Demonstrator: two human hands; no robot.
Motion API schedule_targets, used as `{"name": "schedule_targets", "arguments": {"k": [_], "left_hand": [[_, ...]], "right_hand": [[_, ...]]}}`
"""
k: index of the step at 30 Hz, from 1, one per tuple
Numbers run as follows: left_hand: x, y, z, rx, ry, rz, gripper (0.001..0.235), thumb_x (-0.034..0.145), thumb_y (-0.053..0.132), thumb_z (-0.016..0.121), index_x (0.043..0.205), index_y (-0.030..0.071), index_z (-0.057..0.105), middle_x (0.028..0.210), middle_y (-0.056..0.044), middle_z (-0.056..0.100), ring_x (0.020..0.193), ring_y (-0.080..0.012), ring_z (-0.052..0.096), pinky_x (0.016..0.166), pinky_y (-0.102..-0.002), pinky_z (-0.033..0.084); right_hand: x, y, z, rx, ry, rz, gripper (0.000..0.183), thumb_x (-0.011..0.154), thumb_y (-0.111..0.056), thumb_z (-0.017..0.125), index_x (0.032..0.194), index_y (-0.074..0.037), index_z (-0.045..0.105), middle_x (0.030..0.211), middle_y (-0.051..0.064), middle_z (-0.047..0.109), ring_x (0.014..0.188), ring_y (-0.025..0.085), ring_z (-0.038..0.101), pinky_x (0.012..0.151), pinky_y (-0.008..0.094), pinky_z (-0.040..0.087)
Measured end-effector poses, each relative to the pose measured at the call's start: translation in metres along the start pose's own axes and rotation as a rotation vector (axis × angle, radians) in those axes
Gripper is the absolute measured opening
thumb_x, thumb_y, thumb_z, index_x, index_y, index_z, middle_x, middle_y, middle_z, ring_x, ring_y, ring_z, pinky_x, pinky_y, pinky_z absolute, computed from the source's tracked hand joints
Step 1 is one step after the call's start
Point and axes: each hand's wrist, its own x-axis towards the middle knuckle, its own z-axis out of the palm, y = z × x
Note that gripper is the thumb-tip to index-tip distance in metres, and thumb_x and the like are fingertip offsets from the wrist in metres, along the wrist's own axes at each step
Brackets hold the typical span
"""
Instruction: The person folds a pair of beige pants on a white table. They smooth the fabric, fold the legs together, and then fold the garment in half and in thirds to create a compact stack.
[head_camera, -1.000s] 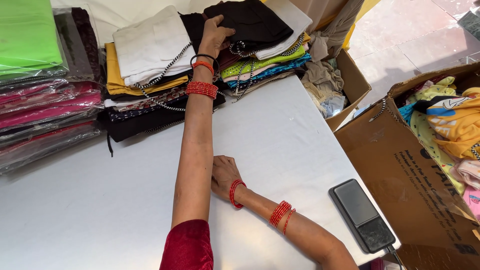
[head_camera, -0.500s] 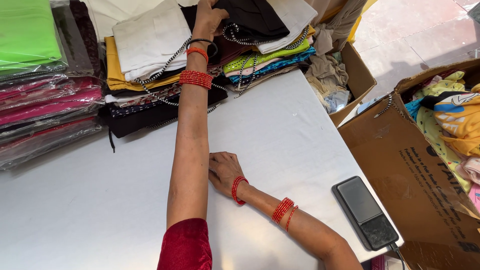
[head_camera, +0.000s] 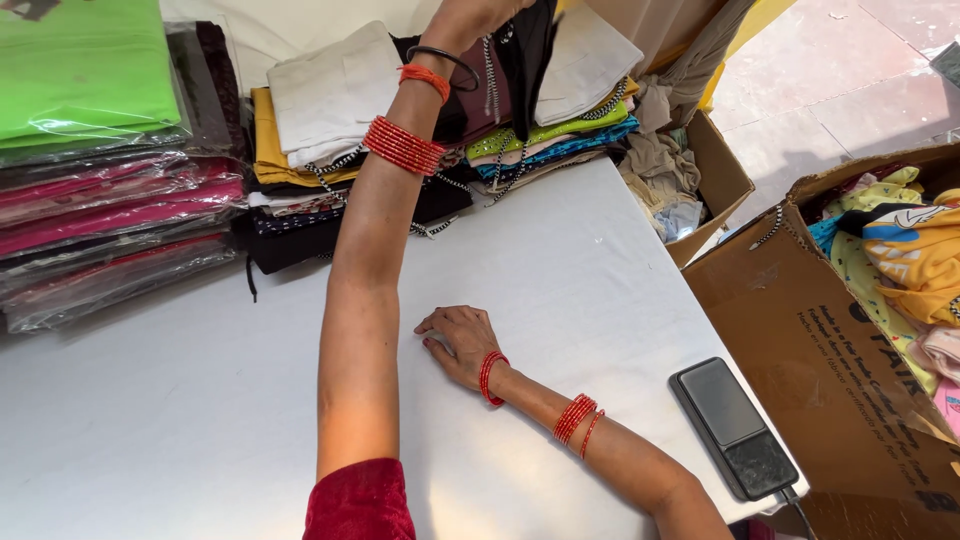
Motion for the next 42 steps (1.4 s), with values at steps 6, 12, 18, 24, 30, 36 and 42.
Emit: {"name": "schedule_targets", "arguments": {"k": [6, 12, 18, 24, 30, 36, 42], "left_hand": [[-0.086, 0.171, -0.108, 0.380, -0.261, -0.026, 0.026, 0.085, 0.022, 0.075, 0.106, 0.006, 0.071, 0.078, -0.009, 0.068, 0.066, -0.0203, 0.065, 0.060, -0.035, 0.052], [-0.191, 0.206, -0.150, 0.235, -0.514, 0.194, 0.073, 0.069, 0.002, 0.074, 0.139, 0.000, 0.055, 0.111, -0.018, 0.072, 0.097, -0.0277, 0.073, 0.082, -0.038, 0.059], [-0.253, 0.229, -0.172, 0.202, -0.601, 0.191, 0.052, 0.068, 0.000, 0.075, 0.119, 0.001, 0.065, 0.097, -0.013, 0.070, 0.091, -0.0292, 0.069, 0.082, -0.041, 0.056], [-0.266, 0.218, -0.183, 0.032, -0.452, 0.283, 0.036, 0.075, -0.002, 0.075, 0.110, 0.003, 0.066, 0.102, -0.009, 0.069, 0.095, -0.0228, 0.070, 0.086, -0.036, 0.059], [-0.301, 0.134, -0.173, -0.384, 0.125, 0.170, 0.021, 0.098, 0.008, 0.069, 0.119, 0.006, 0.066, 0.111, -0.006, 0.072, 0.105, -0.0171, 0.072, 0.097, -0.033, 0.060], [-0.401, -0.035, -0.080, -0.381, 0.135, -0.527, 0.025, 0.092, -0.006, 0.059, 0.112, 0.006, 0.068, 0.102, -0.002, 0.073, 0.087, -0.0113, 0.069, 0.074, -0.027, 0.057], [-0.442, 0.001, -0.053, -0.901, -0.003, -0.528, 0.035, 0.093, 0.013, 0.071, 0.127, 0.008, 0.065, 0.123, -0.005, 0.070, 0.118, -0.0190, 0.066, 0.102, -0.036, 0.057]], "right_hand": [[-0.011, 0.004, 0.005, 0.005, 0.074, -0.220, 0.016, 0.098, -0.017, 0.068, 0.112, -0.012, 0.072, 0.111, 0.005, 0.071, 0.107, 0.021, 0.063, 0.098, 0.039, 0.048], [-0.034, -0.058, -0.073, -0.440, 0.707, -0.887, 0.032, 0.095, -0.024, 0.080, 0.123, -0.012, 0.068, 0.121, 0.004, 0.066, 0.115, 0.020, 0.060, 0.099, 0.038, 0.048], [0.008, -0.102, -0.177, -0.581, 0.591, -0.448, 0.073, 0.098, -0.049, 0.072, 0.143, 0.002, 0.047, 0.132, 0.020, 0.060, 0.125, 0.036, 0.054, 0.110, 0.050, 0.039], [0.041, -0.089, -0.210, -0.325, 0.072, -0.330, 0.056, 0.093, -0.047, 0.069, 0.130, -0.006, 0.060, 0.088, 0.017, 0.070, 0.079, 0.035, 0.065, 0.072, 0.046, 0.050], [0.050, -0.124, -0.243, -0.508, 0.101, -0.312, 0.043, 0.097, -0.044, 0.068, 0.122, -0.010, 0.066, 0.075, 0.016, 0.069, 0.067, 0.035, 0.066, 0.058, 0.045, 0.049], [0.048, -0.170, -0.266, -0.564, 0.164, -0.362, 0.037, 0.098, -0.039, 0.071, 0.121, -0.010, 0.069, 0.067, 0.013, 0.067, 0.059, 0.033, 0.063, 0.055, 0.044, 0.046], [0.059, -0.136, -0.268, 0.091, 0.125, -0.337, 0.033, 0.105, -0.030, 0.072, 0.123, -0.003, 0.069, 0.082, 0.006, 0.064, 0.071, 0.015, 0.058, 0.061, 0.032, 0.045]]}}
